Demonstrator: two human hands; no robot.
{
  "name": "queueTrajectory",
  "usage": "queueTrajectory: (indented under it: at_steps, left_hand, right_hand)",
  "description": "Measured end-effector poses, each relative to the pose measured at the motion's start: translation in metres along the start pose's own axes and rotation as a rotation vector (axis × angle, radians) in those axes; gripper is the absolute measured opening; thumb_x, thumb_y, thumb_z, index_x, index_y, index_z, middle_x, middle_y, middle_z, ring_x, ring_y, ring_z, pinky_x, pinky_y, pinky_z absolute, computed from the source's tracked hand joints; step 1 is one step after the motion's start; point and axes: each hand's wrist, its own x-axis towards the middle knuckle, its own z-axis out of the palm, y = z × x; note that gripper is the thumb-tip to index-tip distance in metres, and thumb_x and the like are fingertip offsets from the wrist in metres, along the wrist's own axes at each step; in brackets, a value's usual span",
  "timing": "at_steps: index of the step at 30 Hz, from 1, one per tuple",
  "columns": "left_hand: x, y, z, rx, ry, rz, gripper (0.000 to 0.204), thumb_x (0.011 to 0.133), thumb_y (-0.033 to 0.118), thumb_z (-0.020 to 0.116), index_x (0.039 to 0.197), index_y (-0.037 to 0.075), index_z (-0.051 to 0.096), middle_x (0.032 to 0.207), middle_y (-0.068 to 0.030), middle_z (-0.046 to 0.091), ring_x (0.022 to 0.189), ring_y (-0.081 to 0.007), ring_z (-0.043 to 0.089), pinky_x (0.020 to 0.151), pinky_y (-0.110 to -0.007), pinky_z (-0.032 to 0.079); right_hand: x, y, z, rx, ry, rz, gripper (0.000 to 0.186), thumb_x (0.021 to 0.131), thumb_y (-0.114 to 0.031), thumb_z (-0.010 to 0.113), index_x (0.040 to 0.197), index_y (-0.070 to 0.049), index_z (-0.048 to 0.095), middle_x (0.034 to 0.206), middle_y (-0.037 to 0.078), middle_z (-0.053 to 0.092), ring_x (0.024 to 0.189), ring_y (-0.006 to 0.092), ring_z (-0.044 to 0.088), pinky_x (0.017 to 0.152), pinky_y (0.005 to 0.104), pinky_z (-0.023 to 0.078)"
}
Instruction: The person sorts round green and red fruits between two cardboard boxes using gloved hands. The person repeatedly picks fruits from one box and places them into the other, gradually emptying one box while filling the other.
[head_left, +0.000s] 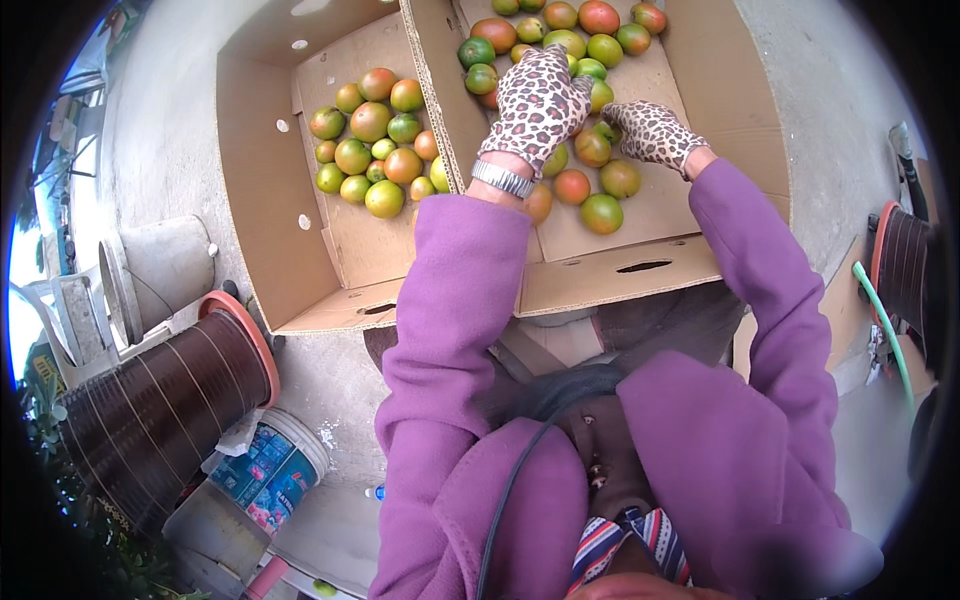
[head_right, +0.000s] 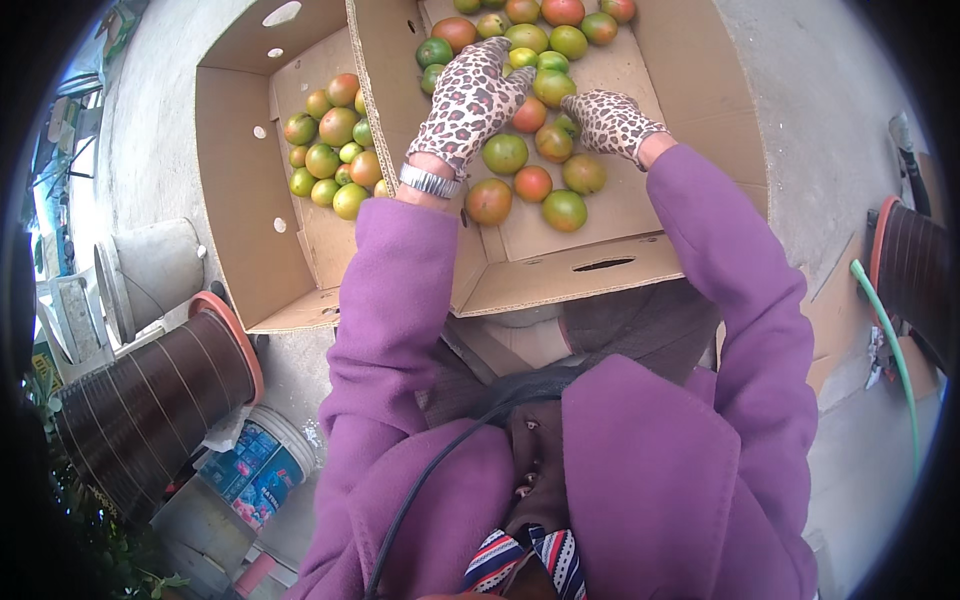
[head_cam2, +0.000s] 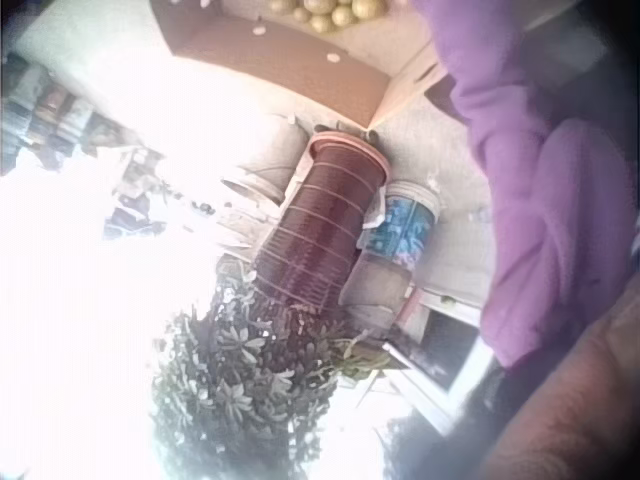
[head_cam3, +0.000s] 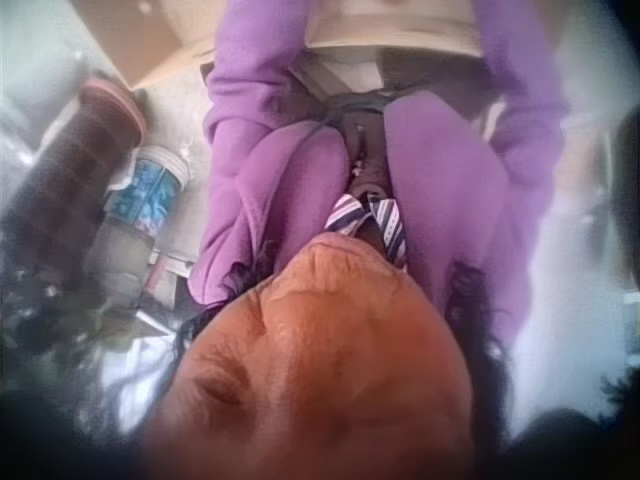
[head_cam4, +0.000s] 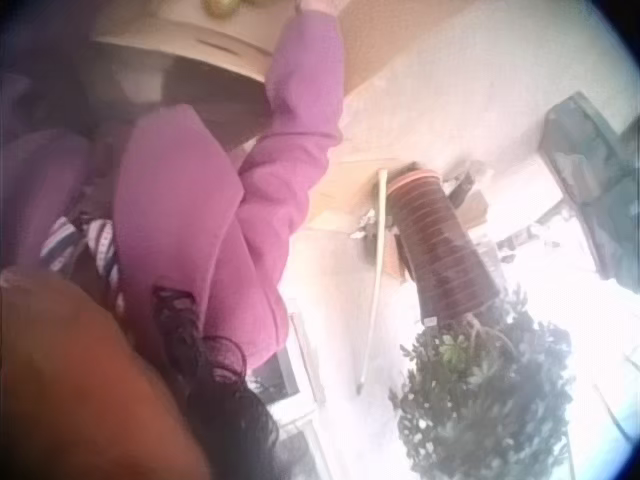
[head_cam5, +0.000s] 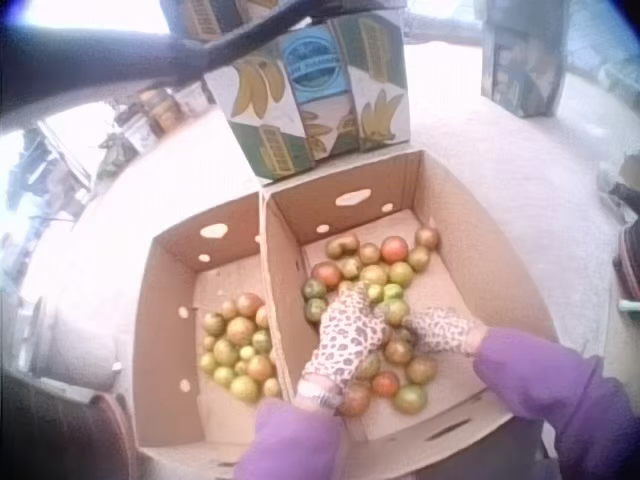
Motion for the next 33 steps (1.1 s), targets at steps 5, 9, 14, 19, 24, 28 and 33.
queueTrajectory:
  at_steps: [5, 9, 14, 19, 24, 28, 33]
  left_hand:
    - [-0.002, 0.002, -0.009, 0.007, -0.111, -0.053, 0.052, 0.086, 0.034, 0.062, 0.124, -0.001, 0.056, 0.119, -0.0223, 0.06, 0.11, -0.0351, 0.058, 0.095, -0.041, 0.047]
    - [-0.003, -0.003, -0.003, 0.019, -0.043, -0.006, 0.048, 0.085, 0.035, 0.064, 0.117, -0.001, 0.059, 0.111, -0.0217, 0.063, 0.104, -0.0353, 0.061, 0.09, -0.042, 0.049]
    - [-0.006, 0.002, -0.003, -0.025, -0.079, -0.061, 0.046, 0.083, 0.038, 0.066, 0.11, 0.001, 0.063, 0.102, -0.02, 0.066, 0.095, -0.0346, 0.064, 0.083, -0.042, 0.051]
    - [-0.006, 0.0, 0.003, -0.016, 0.008, 0.019, 0.041, 0.083, 0.036, 0.065, 0.105, 0.002, 0.063, 0.097, -0.0188, 0.066, 0.091, -0.034, 0.065, 0.079, -0.043, 0.051]
    - [-0.006, -0.005, 0.006, -0.022, -0.006, -0.004, 0.043, 0.083, 0.037, 0.065, 0.107, 0.001, 0.062, 0.097, -0.0198, 0.066, 0.091, -0.0344, 0.065, 0.08, -0.043, 0.051]
    - [-0.005, 0.003, -0.006, -0.144, -0.054, -0.092, 0.048, 0.083, 0.038, 0.065, 0.111, -0.001, 0.061, 0.099, -0.0205, 0.066, 0.092, -0.035, 0.064, 0.081, -0.043, 0.051]
    - [-0.003, 0.003, 0.0, -0.273, 0.112, -0.052, 0.064, 0.078, 0.036, 0.074, 0.125, -0.002, 0.053, 0.109, -0.0194, 0.064, 0.101, -0.0333, 0.063, 0.087, -0.04, 0.051]
  right_hand:
    - [-0.003, -0.02, -0.016, -0.085, -0.004, -0.08, 0.04, 0.072, -0.006, 0.066, 0.113, -0.005, 0.062, 0.104, 0.015, 0.065, 0.097, 0.0338, 0.062, 0.084, 0.0428, 0.05]
    - [0.004, -0.046, 0.009, -0.264, 0.016, -0.147, 0.041, 0.068, -0.019, 0.076, 0.106, -0.009, 0.064, 0.099, 0.016, 0.065, 0.093, 0.0314, 0.064, 0.08, 0.0412, 0.052]
    - [0.004, -0.065, 0.012, -0.23, 0.143, -0.1, 0.024, 0.09, -0.015, 0.051, 0.108, -0.006, 0.064, 0.093, 0.015, 0.067, 0.089, 0.032, 0.064, 0.078, 0.0416, 0.051]
    - [0.014, -0.058, 0.036, 0.134, 0.264, -0.078, 0.031, 0.098, -0.019, 0.038, 0.109, -0.001, 0.06, 0.104, 0.022, 0.064, 0.098, 0.0369, 0.06, 0.087, 0.0446, 0.047]
    - [0.008, -0.054, 0.01, -0.089, 0.054, -0.124, 0.028, 0.083, -0.018, 0.06, 0.107, -0.002, 0.061, 0.098, 0.019, 0.066, 0.093, 0.0346, 0.063, 0.082, 0.0439, 0.05]
    - [0.0, -0.05, -0.038, 0.253, 0.007, 0.114, 0.055, 0.072, -0.025, 0.077, 0.117, 0.0, 0.058, 0.101, 0.017, 0.067, 0.1, 0.0283, 0.064, 0.088, 0.0379, 0.05]
    - [0.01, 0.007, -0.063, 1.085, 0.238, 0.253, 0.049, 0.082, -0.023, 0.072, 0.122, -0.002, 0.055, 0.111, 0.009, 0.064, 0.101, 0.0185, 0.061, 0.088, 0.0322, 0.051]
